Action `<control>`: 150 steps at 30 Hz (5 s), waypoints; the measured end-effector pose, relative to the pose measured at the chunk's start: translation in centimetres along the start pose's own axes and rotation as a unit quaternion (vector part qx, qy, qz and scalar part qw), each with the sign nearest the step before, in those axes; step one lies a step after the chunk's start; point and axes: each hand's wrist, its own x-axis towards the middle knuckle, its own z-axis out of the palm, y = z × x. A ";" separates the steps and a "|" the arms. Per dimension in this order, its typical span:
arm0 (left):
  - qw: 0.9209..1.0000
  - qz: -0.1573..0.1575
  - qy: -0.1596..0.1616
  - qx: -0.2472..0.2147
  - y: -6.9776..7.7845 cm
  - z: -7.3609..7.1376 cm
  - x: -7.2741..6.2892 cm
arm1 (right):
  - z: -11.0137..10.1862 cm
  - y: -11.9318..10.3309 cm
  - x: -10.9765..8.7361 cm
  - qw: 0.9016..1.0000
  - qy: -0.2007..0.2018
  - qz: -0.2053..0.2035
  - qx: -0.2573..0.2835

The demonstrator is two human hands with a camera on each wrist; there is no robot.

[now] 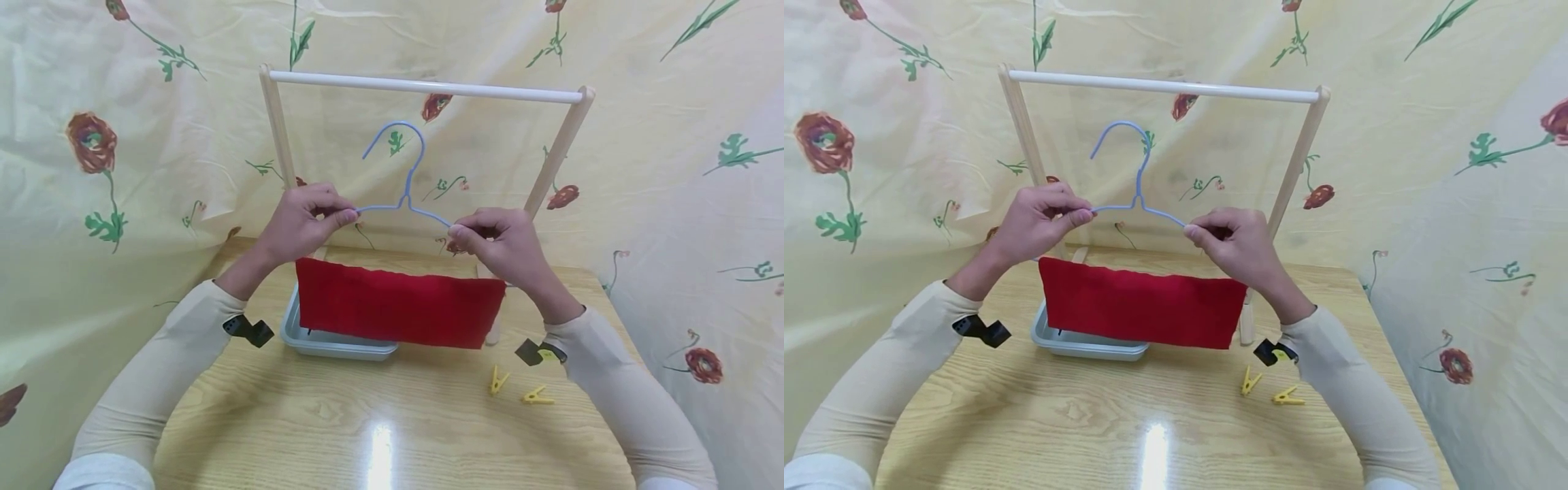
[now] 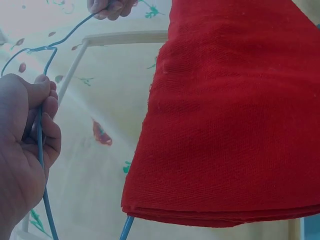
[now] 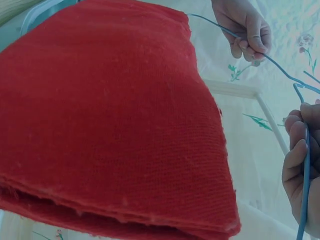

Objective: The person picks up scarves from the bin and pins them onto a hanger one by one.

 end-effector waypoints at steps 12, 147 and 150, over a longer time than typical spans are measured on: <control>1.000 -0.021 0.001 0.019 0.8 -0.7 0.8 | -1.5 -1.0 0.2 0.998 -0.030 0.024 -0.042; 0.996 -0.074 0.013 0.046 0.3 -1.6 1.0 | -6.7 8.4 -19.9 0.986 0.003 0.137 -0.093; 0.996 -0.077 0.013 0.043 0.2 -1.6 1.0 | -6.5 8.0 -19.1 0.990 0.005 0.114 -0.083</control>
